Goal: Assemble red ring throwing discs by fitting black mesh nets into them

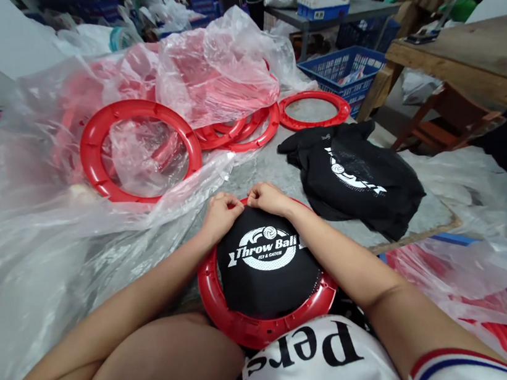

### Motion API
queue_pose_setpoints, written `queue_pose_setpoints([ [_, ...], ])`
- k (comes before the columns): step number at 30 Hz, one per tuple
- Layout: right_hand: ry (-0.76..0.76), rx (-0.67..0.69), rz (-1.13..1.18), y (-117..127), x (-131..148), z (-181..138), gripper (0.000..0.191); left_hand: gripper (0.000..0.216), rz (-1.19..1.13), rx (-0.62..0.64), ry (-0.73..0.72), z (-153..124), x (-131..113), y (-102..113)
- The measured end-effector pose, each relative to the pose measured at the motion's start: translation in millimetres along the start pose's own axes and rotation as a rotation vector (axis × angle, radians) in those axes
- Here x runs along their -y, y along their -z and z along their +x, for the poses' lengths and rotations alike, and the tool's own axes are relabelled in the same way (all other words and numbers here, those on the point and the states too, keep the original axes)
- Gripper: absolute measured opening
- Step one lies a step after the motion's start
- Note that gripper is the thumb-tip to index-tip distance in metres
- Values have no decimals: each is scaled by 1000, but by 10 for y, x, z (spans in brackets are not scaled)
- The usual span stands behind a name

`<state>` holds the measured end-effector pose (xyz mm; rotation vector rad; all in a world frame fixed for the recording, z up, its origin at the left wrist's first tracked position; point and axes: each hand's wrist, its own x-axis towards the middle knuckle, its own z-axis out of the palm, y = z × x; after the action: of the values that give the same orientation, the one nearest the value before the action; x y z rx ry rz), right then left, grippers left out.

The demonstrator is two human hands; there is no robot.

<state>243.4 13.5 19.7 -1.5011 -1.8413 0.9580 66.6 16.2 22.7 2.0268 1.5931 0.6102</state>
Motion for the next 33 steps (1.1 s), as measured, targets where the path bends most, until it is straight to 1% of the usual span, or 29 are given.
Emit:
queue_pose_setpoints([
  [9, -4, -35, -9, -25, -13, 7, 16, 13, 16, -11, 12, 2, -2, -11],
  [15, -24, -30, -21, -38, 0, 14, 19, 13, 58, 1, 48, 26, -33, -16],
  [19, -56, -33, -3, -48, -15, 21, 16, 14, 32, 2, 81, 29, -42, -19],
  [24, -64, -48, 33, -48, -25, 18, 15, 14, 35, -32, 51, 13, -32, -18],
  [29, -50, -1, 47, -34, -15, 0, 13, 17, 24, -31, 75, 23, -41, -21],
  [33, -92, -19, 3, -56, -30, 22, 11, 16, 21, -7, 77, 31, -36, -23],
])
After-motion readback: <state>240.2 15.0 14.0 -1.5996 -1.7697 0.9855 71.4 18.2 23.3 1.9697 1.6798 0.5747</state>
